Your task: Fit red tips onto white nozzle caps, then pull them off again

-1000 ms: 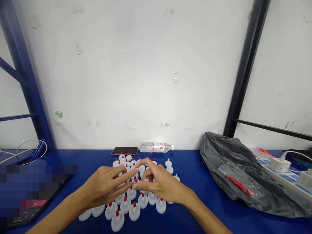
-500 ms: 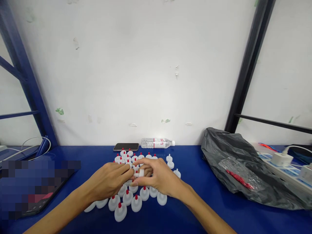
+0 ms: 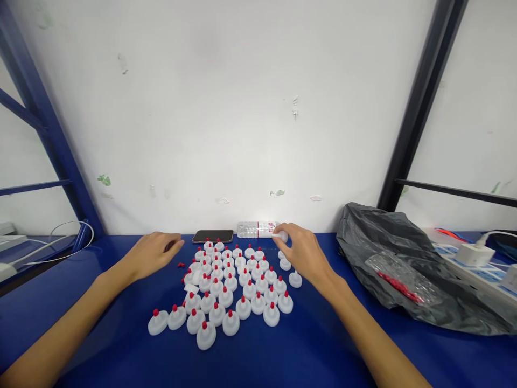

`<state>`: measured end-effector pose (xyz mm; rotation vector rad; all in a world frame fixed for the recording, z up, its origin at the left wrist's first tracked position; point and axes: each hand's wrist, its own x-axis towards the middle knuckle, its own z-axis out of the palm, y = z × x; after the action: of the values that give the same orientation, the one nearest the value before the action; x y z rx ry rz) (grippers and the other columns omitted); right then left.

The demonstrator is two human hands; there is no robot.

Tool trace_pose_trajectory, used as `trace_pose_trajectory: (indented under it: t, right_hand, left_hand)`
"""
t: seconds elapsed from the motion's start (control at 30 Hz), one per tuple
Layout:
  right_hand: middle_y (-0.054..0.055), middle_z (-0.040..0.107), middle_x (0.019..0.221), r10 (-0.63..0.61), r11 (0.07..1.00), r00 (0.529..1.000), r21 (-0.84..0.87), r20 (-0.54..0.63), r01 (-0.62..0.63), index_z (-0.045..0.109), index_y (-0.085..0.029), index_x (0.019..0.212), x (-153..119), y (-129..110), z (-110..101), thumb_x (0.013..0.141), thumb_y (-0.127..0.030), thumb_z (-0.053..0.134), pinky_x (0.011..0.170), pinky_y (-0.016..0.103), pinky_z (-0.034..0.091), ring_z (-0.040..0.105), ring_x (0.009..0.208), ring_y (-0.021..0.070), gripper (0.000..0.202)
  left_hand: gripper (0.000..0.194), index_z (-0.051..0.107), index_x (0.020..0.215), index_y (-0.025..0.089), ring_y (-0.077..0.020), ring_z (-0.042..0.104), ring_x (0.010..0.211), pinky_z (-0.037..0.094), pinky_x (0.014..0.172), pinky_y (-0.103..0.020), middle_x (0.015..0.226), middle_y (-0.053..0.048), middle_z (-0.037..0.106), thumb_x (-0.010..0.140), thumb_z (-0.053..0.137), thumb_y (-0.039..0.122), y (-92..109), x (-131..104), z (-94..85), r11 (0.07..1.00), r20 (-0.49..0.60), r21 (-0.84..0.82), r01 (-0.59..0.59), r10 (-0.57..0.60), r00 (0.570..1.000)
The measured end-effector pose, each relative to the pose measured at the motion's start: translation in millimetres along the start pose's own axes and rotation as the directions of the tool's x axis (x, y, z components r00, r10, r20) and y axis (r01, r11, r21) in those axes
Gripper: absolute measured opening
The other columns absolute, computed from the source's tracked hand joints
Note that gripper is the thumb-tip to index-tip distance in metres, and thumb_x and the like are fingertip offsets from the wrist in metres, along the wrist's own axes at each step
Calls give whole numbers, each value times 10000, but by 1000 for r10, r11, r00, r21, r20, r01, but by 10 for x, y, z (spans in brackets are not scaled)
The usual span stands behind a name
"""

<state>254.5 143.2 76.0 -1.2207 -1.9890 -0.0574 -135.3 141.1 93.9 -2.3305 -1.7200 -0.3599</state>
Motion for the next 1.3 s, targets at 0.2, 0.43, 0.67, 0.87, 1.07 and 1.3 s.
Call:
trace_pose_trajectory:
  t: [0.2, 0.43, 0.67, 0.87, 1.07, 1.3]
  right_hand:
    - [76, 712, 1066, -5, 999, 996, -34, 92, 9, 694, -231, 949, -15, 19, 77, 957, -399, 594, 853, 373, 493, 654, 998, 261, 195]
    - [63, 750, 915, 102, 992, 953, -96, 287, -77, 713, -216, 891, -26, 62, 131, 927, -352, 636, 716, 330, 456, 687, 843, 242, 161]
    - [33, 778, 933, 97, 995, 940, -44, 327, -87, 726, -226, 913, -56, 68, 244, 903, -288, 674, 739, 302, 466, 713, 872, 226, 82]
    - [59, 767, 968, 90, 996, 951, -38, 296, -82, 739, -218, 911, -47, 94, 274, 886, -287, 684, 767, 323, 460, 696, 910, 246, 92]
    - [32, 744, 823, 114, 982, 948, 109, 297, -152, 721, -204, 930, 26, 71, -12, 941, -353, 603, 698, 303, 495, 682, 714, 183, 190]
    - [-24, 639, 603, -46, 850, 663, 377, 747, -366, 757, -190, 974, 26, 33, -470, 794, -495, 779, 539, 243, 477, 572, 516, 118, 355]
  left_hand:
    - [170, 625, 690, 239, -235, 657, 671, 318, 563, -307, 725, -40, 711, 831, 542, 285, -45, -22, 203, 998, 258, -12, 58, -53, 965]
    - [100, 649, 764, 246, -245, 678, 747, 376, 600, -309, 827, -54, 737, 791, 571, 303, -80, -10, 278, 998, 352, -22, 66, -54, 935]
    - [97, 638, 780, 244, -246, 670, 761, 384, 612, -317, 839, -55, 732, 791, 571, 313, -64, -10, 279, 997, 370, -36, 70, -52, 927]
    - [91, 638, 772, 248, -232, 664, 725, 381, 599, -309, 817, -40, 732, 799, 564, 293, -24, -19, 240, 995, 366, -52, 82, -57, 929]
    - [119, 652, 791, 251, -231, 667, 730, 367, 593, -301, 819, -44, 734, 815, 553, 314, -33, -16, 245, 994, 363, -54, 93, -67, 929]
    - [155, 656, 811, 247, -223, 661, 713, 352, 591, -299, 809, -45, 730, 856, 523, 313, -55, 8, 249, 995, 331, -51, 81, -60, 942]
